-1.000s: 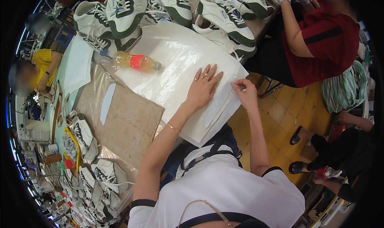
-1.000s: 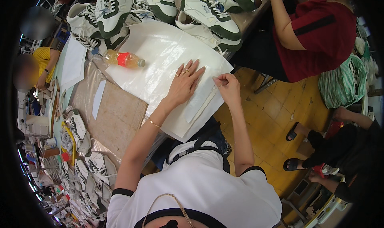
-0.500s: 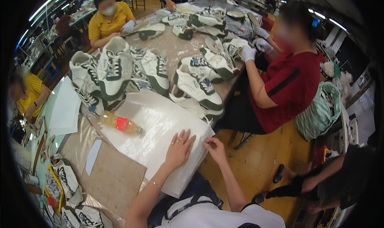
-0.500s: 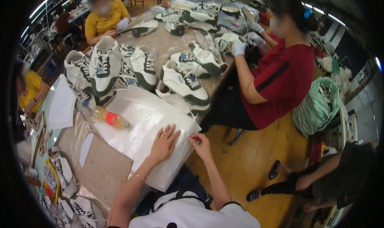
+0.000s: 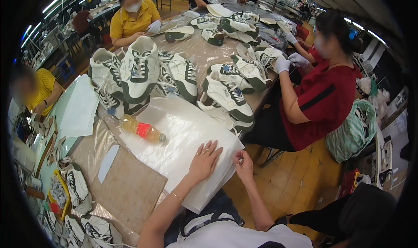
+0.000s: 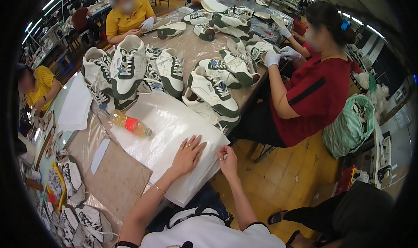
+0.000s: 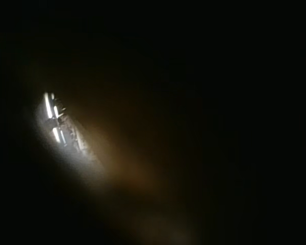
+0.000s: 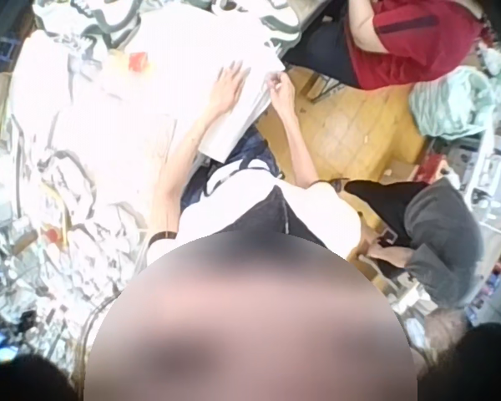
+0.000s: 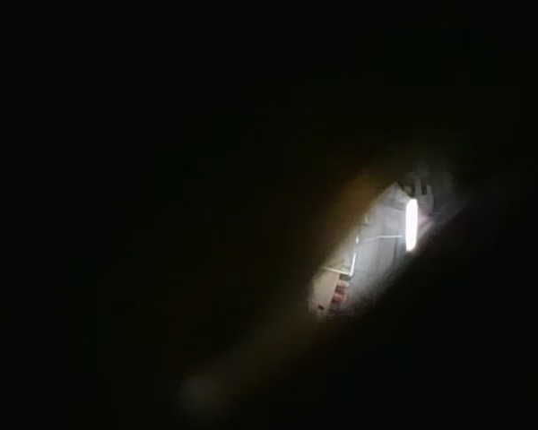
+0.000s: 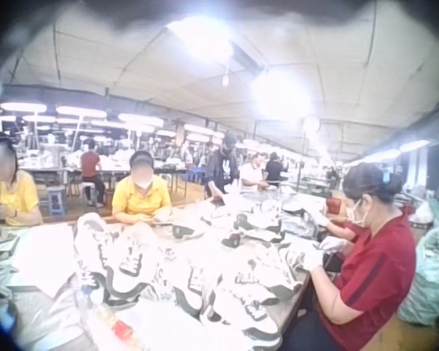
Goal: The person places white fabric pieces onto a cardboard template, then uses a squeeze bottle to apply adhesive to each piece. The person repeats this process for multiple pieces and later handles a larger white sheet of material.
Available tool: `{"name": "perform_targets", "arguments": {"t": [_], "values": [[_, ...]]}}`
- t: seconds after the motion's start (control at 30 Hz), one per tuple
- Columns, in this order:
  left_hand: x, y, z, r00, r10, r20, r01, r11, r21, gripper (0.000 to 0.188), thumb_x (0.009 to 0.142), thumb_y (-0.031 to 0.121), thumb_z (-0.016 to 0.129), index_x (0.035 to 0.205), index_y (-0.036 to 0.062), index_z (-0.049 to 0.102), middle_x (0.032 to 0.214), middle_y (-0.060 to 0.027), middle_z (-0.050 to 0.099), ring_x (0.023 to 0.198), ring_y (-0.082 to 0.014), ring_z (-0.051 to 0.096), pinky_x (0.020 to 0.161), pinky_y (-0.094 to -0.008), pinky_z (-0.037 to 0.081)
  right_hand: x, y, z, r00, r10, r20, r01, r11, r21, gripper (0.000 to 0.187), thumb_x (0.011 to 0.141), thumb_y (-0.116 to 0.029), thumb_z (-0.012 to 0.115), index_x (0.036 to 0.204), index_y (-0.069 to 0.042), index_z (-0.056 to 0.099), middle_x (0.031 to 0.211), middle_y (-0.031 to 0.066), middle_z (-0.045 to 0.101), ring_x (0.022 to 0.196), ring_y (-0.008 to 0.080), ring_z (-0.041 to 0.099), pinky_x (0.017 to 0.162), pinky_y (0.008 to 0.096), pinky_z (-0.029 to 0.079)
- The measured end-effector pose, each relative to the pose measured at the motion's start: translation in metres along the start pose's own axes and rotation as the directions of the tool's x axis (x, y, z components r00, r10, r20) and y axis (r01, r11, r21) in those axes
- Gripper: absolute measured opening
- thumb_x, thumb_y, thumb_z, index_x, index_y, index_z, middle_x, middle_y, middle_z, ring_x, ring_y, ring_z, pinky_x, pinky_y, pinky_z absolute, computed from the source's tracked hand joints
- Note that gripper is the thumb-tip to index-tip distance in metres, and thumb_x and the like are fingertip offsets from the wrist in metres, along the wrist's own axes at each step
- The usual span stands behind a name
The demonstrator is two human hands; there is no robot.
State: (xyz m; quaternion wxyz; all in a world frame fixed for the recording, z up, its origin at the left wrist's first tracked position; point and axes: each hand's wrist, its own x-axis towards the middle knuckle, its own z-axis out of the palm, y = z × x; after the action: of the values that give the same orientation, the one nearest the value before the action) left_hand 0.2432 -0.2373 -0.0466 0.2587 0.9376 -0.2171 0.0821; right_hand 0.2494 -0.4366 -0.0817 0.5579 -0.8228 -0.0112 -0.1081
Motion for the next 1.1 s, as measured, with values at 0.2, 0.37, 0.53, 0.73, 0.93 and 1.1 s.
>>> {"name": "perform_targets", "arguments": {"t": [0.2,0.37,0.53,0.73,0.93,1.1], "values": [[0.001,-0.002,0.003,1.0,0.005,0.023,-0.006,1.0,0.021,0.041,0.093,0.017,0.049,0.134,0.0109,0.048,0.146,-0.0146,0.039,0.137,-0.032,0.034,0.114,-0.0462,0.025,0.002,0.004,0.005,1.0,-0.006,-0.012,0.005,0.999,-0.05,0.011,0.079,-0.008,0.074,0.086,-0.002,0.068,0.083,0.0037,0.06,0.067,0.0109,0.054,0.057,0.0238,0.041],[0.0,-0.004,0.006,1.0,-0.014,0.02,0.015,1.0,-0.023,0.043,0.092,0.013,0.048,0.135,0.0119,0.047,0.148,-0.0134,0.037,0.138,-0.0321,0.032,0.115,-0.0458,0.022,0.004,0.022,0.003,0.993,-0.012,0.118,0.011,1.0,0.01,0.01,0.083,-0.006,0.07,0.088,-0.001,0.062,0.086,0.0021,0.057,0.073,0.011,0.052,0.064,0.0239,0.042],[0.001,-0.003,0.005,1.0,-0.01,0.027,0.01,1.0,-0.013,0.042,0.093,0.012,0.047,0.135,0.0116,0.047,0.147,-0.0144,0.037,0.138,-0.0315,0.032,0.115,-0.0453,0.021,0.002,0.034,0.008,0.983,0.181,-0.012,-0.171,0.949,0.263,0.015,0.089,-0.01,0.066,0.101,-0.004,0.06,0.092,-0.0016,0.057,0.077,0.0108,0.053,0.071,0.0247,0.045],[0.004,-0.002,-0.004,0.999,-0.021,0.034,0.024,0.997,-0.074,0.039,0.09,0.009,0.054,0.129,0.0102,0.053,0.144,-0.0151,0.041,0.136,-0.0321,0.035,0.113,-0.0432,0.026,0.003,0.028,-0.011,0.841,0.458,0.287,-0.533,0.616,0.58,0.019,0.093,-0.027,0.064,0.093,-0.008,0.062,0.085,-0.0024,0.063,0.07,0.0052,0.054,0.062,0.0212,0.043],[0.009,0.021,-0.021,0.986,0.021,-0.164,-0.065,0.961,-0.267,0.029,0.081,0.01,0.07,0.109,0.0081,0.066,0.119,-0.0112,0.059,0.106,-0.03,0.057,0.092,-0.0401,0.045,0.004,-0.013,-0.022,0.859,0.371,0.352,-0.511,0.623,0.592,0.019,0.094,-0.022,0.062,0.101,-0.004,0.065,0.091,0.0005,0.068,0.072,0.0068,0.061,0.07,0.0238,0.051],[0.019,0.048,-0.016,0.977,-0.031,-0.211,-0.042,0.942,-0.332,0.025,0.078,0.011,0.074,0.102,0.0095,0.068,0.102,-0.0072,0.063,0.091,-0.0266,0.059,0.081,-0.0386,0.047,0.008,-0.042,-0.029,0.885,0.273,0.376,-0.458,0.653,0.603,0.024,0.094,-0.019,0.061,0.111,-0.002,0.063,0.095,0.0016,0.069,0.078,0.0082,0.064,0.073,0.0251,0.053]]}}
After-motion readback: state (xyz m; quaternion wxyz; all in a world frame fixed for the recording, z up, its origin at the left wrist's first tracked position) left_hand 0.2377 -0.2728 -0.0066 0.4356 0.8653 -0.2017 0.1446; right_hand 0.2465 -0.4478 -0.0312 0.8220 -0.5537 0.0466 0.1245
